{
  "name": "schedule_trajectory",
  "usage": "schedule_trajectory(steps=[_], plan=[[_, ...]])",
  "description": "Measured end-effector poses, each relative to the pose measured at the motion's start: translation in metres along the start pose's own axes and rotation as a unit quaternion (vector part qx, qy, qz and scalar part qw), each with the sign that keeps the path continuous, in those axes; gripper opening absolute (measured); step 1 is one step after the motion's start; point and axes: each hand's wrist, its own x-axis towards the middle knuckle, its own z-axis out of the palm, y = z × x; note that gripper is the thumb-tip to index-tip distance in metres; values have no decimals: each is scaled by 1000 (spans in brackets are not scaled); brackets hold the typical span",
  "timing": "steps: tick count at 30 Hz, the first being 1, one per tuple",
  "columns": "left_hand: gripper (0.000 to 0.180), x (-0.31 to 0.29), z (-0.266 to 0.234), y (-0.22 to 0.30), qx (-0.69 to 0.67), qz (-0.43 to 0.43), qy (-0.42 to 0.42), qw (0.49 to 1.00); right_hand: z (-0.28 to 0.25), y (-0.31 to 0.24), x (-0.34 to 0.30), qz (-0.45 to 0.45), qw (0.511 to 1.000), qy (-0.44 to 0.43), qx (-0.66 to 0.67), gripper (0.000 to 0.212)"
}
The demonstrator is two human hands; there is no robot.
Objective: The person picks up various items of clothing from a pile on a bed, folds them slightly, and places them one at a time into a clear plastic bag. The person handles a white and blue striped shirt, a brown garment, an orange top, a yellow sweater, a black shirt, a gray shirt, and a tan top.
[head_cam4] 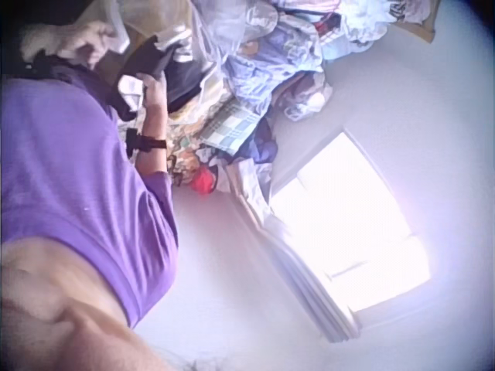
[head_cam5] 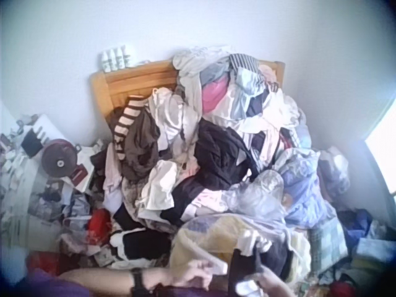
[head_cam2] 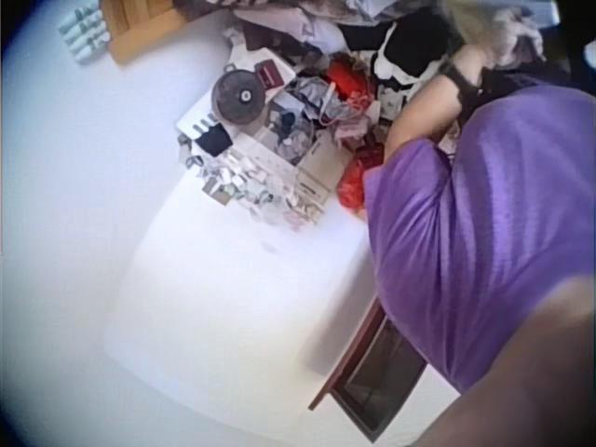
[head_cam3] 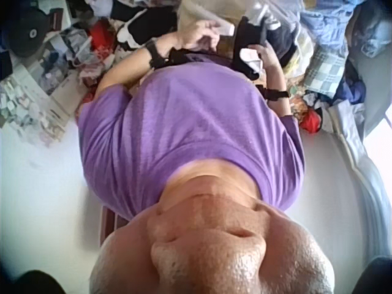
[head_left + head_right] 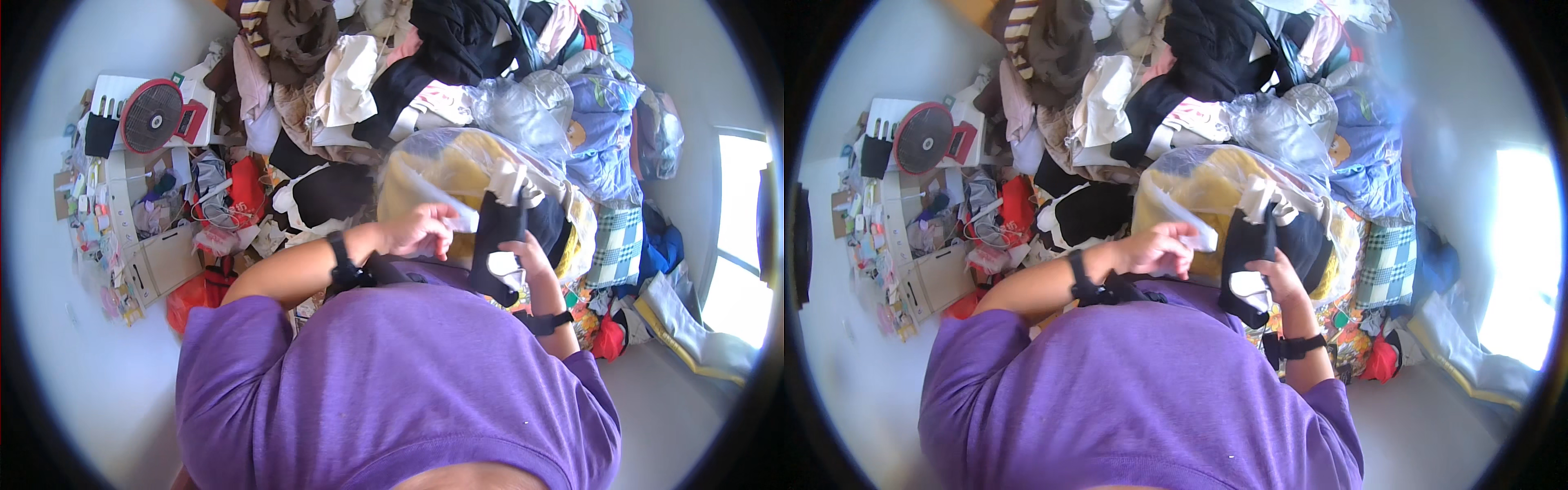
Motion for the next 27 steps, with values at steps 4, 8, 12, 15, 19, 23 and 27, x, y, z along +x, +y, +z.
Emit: schedule_trajectory(steps=[4,8,12,15,19,23,27], plan=[[23,-45,61,55,-8,132,-36,991,45,19,62,24,997,-77,-14,34],[57,-59,71,39,53,111,-45,991,115,32,133,-63,973,-128,-179,42],[55,-69,68,36,163,66,-80,981,156,39,170,-73,954,-138,-258,40],[49,-70,62,36,117,58,-90,987,166,38,176,-76,940,-144,-301,39],[40,-71,48,44,146,128,-51,980,139,22,138,-112,910,-139,-376,37],[31,-91,39,53,89,147,-15,985,76,-20,39,-442,694,158,-546,15],[27,-95,42,53,131,87,-34,987,21,18,36,-163,643,160,-731,58]])
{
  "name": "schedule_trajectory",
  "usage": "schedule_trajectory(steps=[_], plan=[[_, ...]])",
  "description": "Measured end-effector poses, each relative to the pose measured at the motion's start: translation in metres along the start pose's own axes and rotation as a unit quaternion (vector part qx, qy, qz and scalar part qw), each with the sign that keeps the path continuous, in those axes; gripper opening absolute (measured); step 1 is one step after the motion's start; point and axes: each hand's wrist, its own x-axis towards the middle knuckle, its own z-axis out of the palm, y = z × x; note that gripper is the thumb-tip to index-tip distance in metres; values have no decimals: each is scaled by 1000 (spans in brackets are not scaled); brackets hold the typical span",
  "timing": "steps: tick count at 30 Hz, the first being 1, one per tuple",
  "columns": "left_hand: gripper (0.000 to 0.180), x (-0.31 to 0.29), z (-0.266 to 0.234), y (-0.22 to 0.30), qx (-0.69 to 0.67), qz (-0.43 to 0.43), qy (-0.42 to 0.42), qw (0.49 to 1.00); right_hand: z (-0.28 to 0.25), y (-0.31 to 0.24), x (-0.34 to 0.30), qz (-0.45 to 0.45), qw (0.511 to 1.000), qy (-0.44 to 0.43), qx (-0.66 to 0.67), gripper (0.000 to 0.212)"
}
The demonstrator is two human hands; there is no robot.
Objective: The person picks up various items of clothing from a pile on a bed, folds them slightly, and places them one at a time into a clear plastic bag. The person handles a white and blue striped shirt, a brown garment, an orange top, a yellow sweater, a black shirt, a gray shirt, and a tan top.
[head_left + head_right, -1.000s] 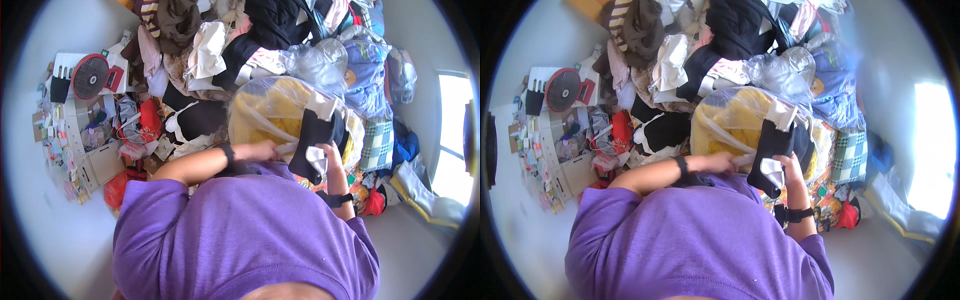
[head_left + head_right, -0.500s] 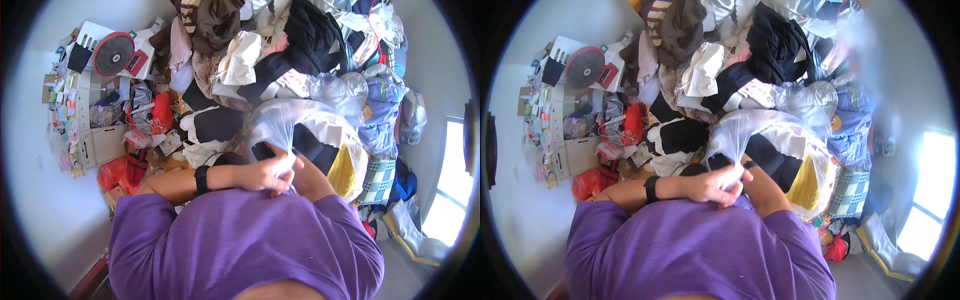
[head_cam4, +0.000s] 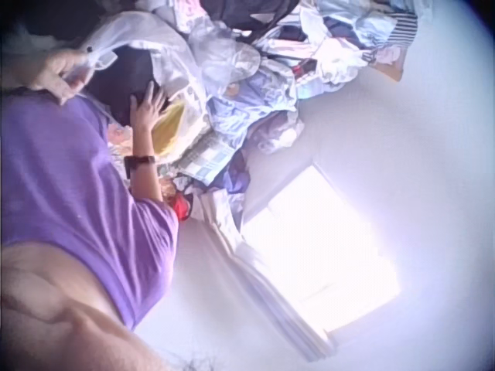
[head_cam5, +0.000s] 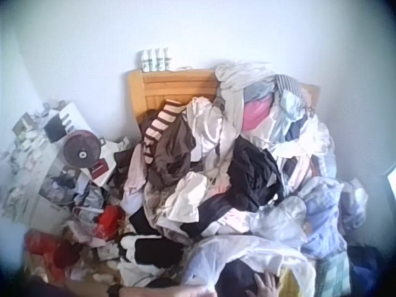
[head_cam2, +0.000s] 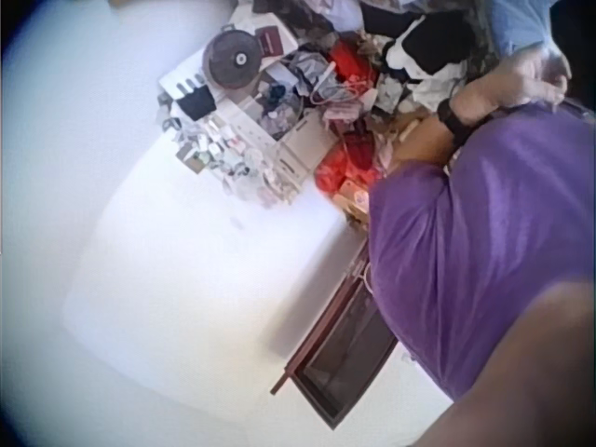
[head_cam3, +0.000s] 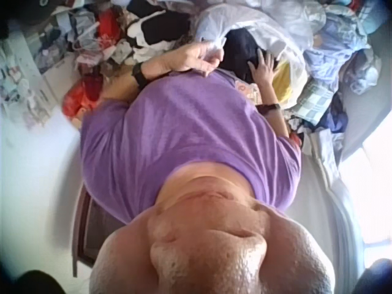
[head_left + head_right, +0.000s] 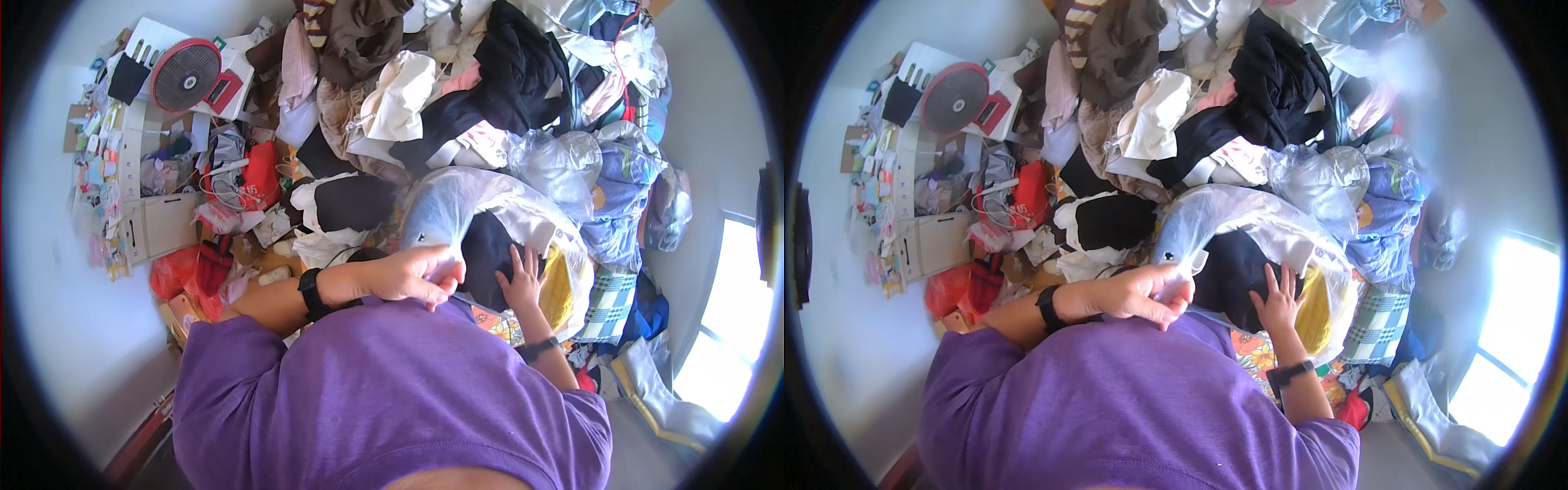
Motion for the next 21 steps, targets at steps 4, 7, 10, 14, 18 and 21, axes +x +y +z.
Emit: schedule_trajectory(steps=[4,7,10,14,18,21], plan=[[25,9,6,-12,162,-4,-126,979,54,16,42,40,995,-24,-83,65],[27,9,5,-18,156,-6,-108,982,52,5,44,33,994,-12,-99,68],[26,8,5,-7,262,34,-89,960,27,-6,33,27,998,-42,-32,72],[29,-3,-26,-19,298,82,59,949,37,28,44,-70,985,-37,151,81],[18,-12,-122,-53,39,-83,329,940,26,4,48,6,996,-76,50,90],[16,-11,-212,-61,172,-65,446,876,31,0,62,28,994,-98,41,92]])
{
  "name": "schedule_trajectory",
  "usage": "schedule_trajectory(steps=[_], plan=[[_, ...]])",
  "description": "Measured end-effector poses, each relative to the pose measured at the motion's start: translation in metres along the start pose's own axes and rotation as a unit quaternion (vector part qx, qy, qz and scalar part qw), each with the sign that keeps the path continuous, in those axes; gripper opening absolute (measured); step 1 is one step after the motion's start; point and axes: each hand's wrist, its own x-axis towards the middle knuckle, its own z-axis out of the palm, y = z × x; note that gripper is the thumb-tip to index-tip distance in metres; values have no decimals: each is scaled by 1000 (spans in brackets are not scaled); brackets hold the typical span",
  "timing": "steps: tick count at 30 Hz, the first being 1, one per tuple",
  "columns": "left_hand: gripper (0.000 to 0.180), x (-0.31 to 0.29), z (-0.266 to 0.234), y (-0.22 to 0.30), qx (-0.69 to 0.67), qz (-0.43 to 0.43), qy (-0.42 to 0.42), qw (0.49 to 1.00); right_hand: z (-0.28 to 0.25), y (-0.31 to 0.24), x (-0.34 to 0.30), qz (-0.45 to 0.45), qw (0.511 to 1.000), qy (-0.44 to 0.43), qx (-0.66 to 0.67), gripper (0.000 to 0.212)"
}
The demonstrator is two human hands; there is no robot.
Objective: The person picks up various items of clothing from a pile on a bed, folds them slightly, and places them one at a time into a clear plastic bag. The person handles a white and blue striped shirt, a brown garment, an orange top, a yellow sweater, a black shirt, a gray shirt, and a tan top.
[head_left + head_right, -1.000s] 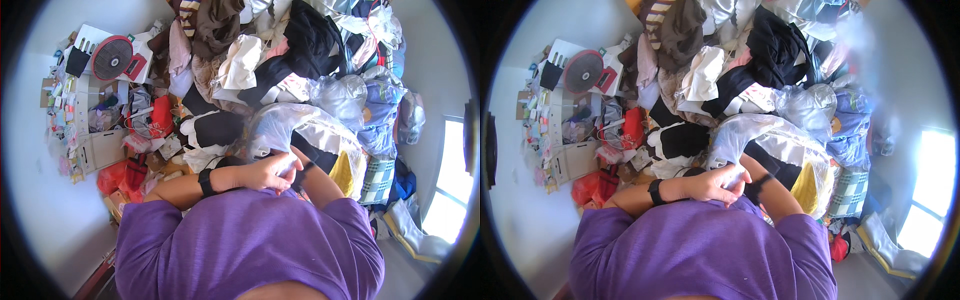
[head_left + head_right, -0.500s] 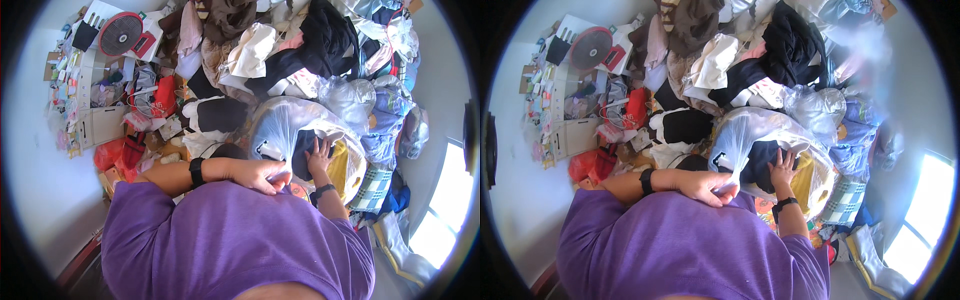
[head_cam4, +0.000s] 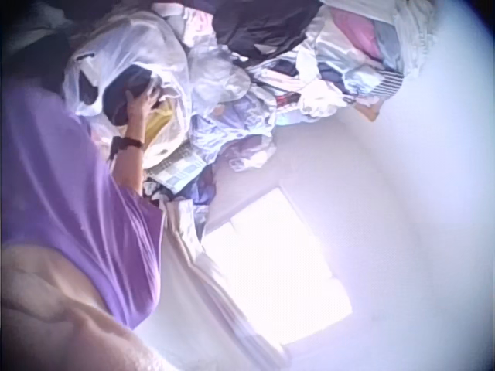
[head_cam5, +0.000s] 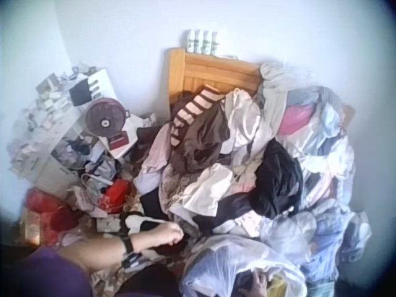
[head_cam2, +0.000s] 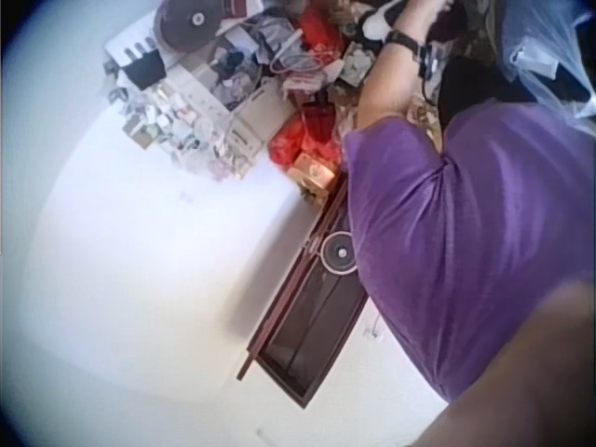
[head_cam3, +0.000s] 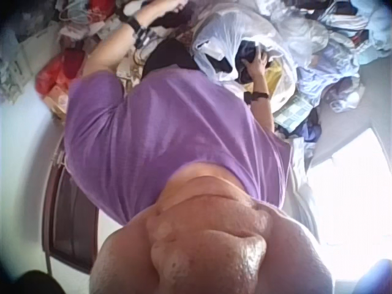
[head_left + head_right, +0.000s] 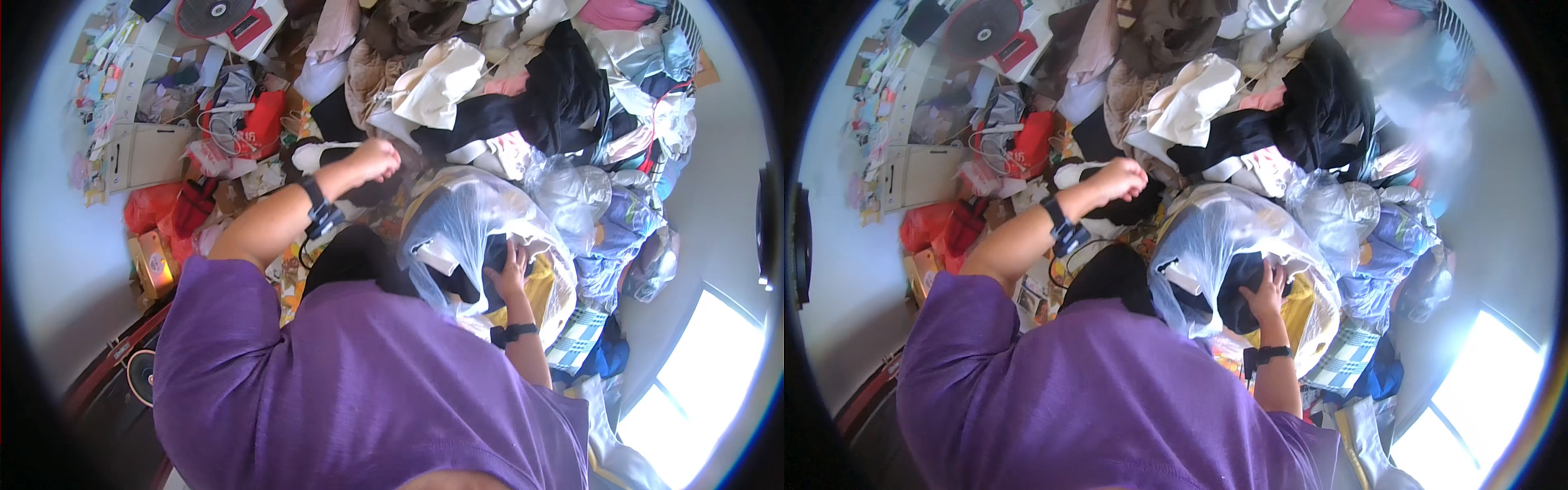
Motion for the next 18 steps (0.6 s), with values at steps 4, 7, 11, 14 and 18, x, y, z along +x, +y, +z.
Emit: schedule_trajectory(steps=[4,7,11,14,18], plan=[[36,103,-43,11,106,76,105,986,5,21,13,-62,998,13,30,91],[75,153,-40,30,164,179,442,864,5,20,19,-63,998,14,29,90],[47,186,-1,26,111,131,255,952,7,20,26,-47,998,14,27,91],[35,128,15,34,31,192,223,955,2,19,28,-73,997,22,20,90],[42,9,-44,31,-185,98,149,966,-3,19,27,-53,998,13,19,88]])
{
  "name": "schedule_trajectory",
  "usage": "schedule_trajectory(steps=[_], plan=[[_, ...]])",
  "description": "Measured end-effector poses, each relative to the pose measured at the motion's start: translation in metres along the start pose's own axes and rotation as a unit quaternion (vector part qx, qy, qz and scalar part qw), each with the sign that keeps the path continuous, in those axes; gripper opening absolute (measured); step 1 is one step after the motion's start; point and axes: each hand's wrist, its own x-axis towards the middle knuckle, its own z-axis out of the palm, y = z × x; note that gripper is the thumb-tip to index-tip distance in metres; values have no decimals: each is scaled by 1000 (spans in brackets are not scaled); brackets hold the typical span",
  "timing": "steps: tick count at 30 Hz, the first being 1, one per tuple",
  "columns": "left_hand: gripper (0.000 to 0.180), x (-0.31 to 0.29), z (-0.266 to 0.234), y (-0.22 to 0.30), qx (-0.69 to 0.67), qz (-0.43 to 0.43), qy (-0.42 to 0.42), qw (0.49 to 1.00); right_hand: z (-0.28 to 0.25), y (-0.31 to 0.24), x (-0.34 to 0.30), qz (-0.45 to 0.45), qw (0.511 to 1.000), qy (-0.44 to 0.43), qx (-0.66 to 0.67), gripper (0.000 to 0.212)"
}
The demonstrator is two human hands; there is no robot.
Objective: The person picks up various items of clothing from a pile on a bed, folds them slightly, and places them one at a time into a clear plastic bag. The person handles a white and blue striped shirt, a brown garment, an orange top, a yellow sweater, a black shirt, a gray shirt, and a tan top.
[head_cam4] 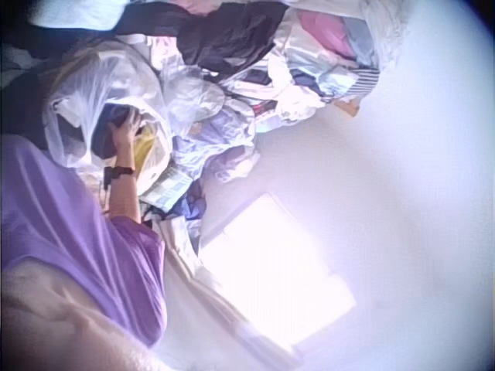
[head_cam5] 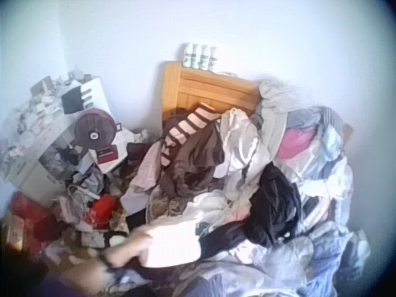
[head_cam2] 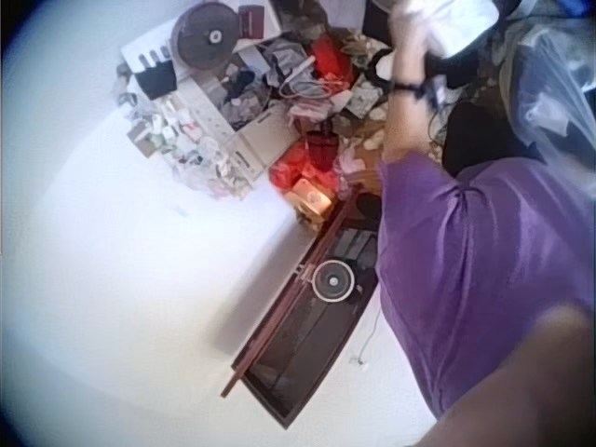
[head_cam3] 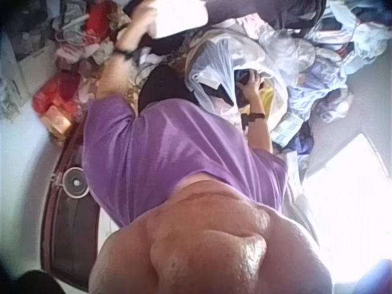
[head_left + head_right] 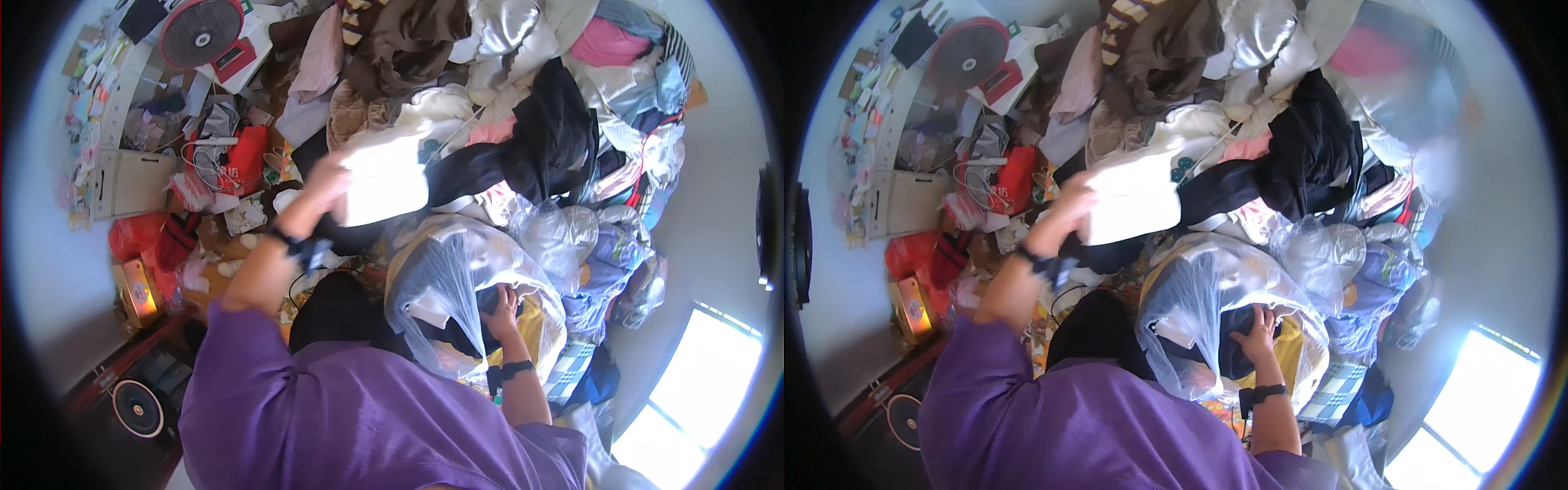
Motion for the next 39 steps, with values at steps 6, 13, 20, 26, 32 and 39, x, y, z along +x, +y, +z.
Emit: schedule_trajectory(steps=[6,13,20,26,32,39], plan=[[51,-99,-96,13,571,8,158,806,-10,-17,1,79,996,-33,-14,85],[57,-47,-23,-166,590,-44,-301,748,3,-5,13,26,1000,-11,-3,84],[21,79,0,-114,496,114,120,852,11,-2,10,56,998,-2,-28,85],[20,136,42,-95,406,147,71,899,5,-7,16,44,998,-7,-32,86],[15,33,192,-25,190,383,-374,823,12,3,15,49,998,7,-29,86],[27,116,43,-58,301,122,101,940,9,0,15,43,999,7,-20,84]])
